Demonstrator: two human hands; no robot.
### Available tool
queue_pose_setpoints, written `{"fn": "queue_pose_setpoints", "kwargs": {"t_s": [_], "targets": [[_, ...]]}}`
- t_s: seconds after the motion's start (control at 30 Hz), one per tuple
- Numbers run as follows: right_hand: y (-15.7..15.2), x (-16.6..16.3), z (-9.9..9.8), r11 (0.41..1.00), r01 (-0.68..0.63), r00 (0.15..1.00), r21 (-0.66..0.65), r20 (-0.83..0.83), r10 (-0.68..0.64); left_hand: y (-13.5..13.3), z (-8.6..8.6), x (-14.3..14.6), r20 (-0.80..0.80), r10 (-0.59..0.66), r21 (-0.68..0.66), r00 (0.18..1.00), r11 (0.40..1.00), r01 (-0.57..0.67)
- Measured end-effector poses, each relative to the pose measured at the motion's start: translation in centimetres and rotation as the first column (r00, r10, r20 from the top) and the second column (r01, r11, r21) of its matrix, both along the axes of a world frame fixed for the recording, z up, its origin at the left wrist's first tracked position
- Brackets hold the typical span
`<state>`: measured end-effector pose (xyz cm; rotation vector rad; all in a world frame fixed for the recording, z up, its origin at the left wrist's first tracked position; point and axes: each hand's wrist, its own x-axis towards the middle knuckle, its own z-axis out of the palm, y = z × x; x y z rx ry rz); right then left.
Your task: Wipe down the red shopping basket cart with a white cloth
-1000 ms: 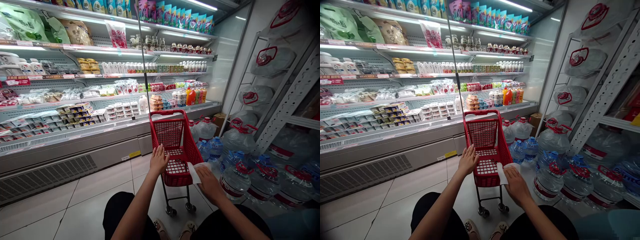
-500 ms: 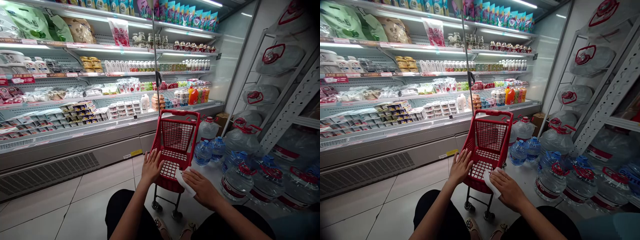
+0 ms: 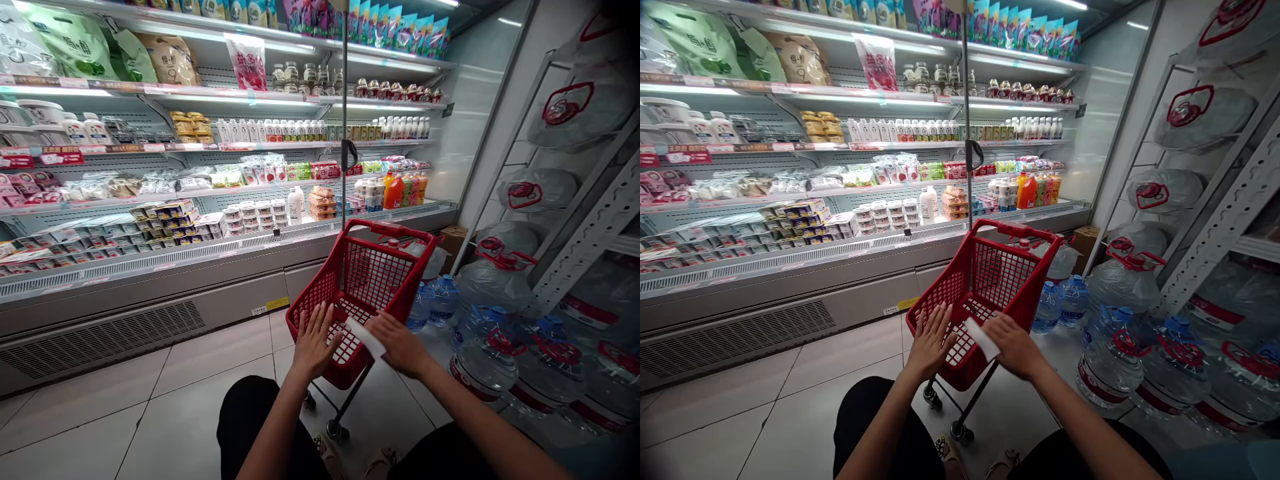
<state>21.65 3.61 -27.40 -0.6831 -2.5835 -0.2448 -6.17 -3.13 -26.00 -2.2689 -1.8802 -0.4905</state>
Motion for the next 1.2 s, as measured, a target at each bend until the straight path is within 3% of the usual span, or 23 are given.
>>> {"fn": "queue_pose_setpoints", "kwargs": {"t_s": [0.1, 0.2, 0.33, 0.43, 0.53, 0.77, 0.9, 1.03, 1.2], "targets": [[2.3, 1.5, 0.4, 0.988, 0.135, 0.990, 0.074, -0.047, -0.131, 1.0, 0.5, -1.3, 0.007, 0.087, -0.017, 0.996, 0.996, -0.087], [1.3, 0.1, 0.0, 0.978, 0.186, 0.981, 0.095, -0.081, -0.179, 1.2, 0.4, -0.9, 0.015, 0.160, 0.001, 0.987, 0.987, -0.160], [-2.5, -3.6, -1.0, 0.991, 0.116, 0.991, 0.068, -0.074, -0.111, 0.2, -0.4, 2.1, 0.041, 0.055, 0.050, 0.998, 0.997, -0.057], [-3.6, -4.0, -1.1, 0.998, 0.021, 0.999, 0.052, -0.033, -0.019, -0.6, -0.5, 3.2, 0.048, 0.023, 0.059, 0.999, 0.998, -0.026], [-2.2, -1.1, -0.5, 0.997, 0.033, 0.999, 0.064, -0.003, -0.033, -0.9, -0.1, 2.5, 0.040, 0.035, 0.051, 0.999, 0.998, -0.037], [2.3, 9.2, 1.0, 0.929, 0.340, 0.940, 0.147, -0.067, -0.333, -0.2, 0.2, 2.2, 0.030, -0.006, 0.052, 1.000, 0.999, 0.004], [3.1, 11.3, 1.0, 0.883, 0.437, 0.899, 0.171, -0.098, -0.427, 1.0, -0.2, 2.9, 0.022, -0.030, 0.062, 0.999, 0.998, 0.029], [2.9, 9.1, 0.3, 0.874, 0.464, 0.885, 0.147, -0.129, -0.448, 2.8, 0.0, 3.1, 0.028, -0.008, 0.058, 1.000, 0.998, 0.006], [0.5, 0.8, -1.3, 0.939, 0.330, 0.942, 0.093, -0.091, -0.322, 3.7, -0.3, 5.1, 0.016, -0.012, 0.073, 1.000, 0.997, 0.011]]}}
